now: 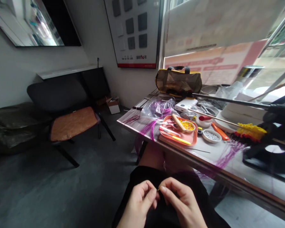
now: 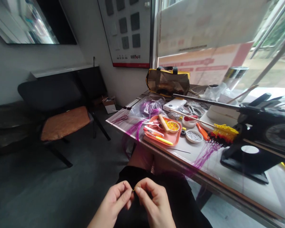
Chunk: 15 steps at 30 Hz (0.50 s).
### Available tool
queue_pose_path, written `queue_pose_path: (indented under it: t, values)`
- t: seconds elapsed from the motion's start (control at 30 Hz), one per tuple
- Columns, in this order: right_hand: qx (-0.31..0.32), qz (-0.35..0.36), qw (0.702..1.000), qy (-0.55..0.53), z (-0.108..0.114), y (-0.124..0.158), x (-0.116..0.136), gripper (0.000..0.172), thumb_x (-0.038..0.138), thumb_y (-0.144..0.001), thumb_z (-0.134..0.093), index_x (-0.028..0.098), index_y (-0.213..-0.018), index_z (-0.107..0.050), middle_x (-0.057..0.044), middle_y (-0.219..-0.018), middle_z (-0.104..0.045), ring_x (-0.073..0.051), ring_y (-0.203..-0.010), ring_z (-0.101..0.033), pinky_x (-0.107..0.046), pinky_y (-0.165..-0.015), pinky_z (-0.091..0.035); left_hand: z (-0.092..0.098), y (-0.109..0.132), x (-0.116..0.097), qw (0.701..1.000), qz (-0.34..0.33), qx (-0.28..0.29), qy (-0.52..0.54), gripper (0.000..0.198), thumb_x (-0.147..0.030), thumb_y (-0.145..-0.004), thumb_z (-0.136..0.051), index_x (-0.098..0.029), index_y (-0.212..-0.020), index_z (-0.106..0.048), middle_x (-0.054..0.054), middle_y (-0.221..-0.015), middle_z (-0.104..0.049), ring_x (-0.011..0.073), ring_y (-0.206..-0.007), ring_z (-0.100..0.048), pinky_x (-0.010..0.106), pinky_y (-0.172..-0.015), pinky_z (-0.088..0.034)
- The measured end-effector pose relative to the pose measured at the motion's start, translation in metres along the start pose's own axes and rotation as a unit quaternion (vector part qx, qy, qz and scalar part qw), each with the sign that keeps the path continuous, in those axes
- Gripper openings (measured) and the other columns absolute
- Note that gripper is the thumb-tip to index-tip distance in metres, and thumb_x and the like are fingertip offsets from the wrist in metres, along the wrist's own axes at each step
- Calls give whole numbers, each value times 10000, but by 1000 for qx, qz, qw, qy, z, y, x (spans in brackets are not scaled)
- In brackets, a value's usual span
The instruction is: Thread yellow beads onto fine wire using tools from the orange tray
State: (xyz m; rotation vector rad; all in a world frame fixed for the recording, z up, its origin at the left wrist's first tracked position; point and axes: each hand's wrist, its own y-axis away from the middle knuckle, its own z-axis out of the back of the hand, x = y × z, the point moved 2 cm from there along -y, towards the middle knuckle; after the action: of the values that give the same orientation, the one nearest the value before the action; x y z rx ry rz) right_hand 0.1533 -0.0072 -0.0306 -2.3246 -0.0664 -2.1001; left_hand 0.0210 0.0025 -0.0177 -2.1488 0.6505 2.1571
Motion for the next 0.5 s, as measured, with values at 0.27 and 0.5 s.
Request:
queue_pose_path:
  t: [0.27, 0.5]
  values:
    - [59, 46, 995, 62, 1, -6, 11, 288, 358, -848, -511, 154, -656, -575, 2, -554, -562, -117, -527, -510, -208, -529, -406, -4, -3, -4, 998, -14, -15, 57, 346, -493, -752, -566, -164, -648, -537, -32, -557, -477, 113, -568, -427, 225, -612, -355]
    - [-31, 242, 894, 375, 40, -44, 65, 181, 256, -871, -443, 189, -897, -609, -66, -841, -634, -173, -743, -600, -254, -655, -481, 0, -14, 1, 999, -30, -23, 33, 379, -504, -738, -575, -170, -584, -483, -40, -509, -451, 102, -507, -386, 222, -537, -321]
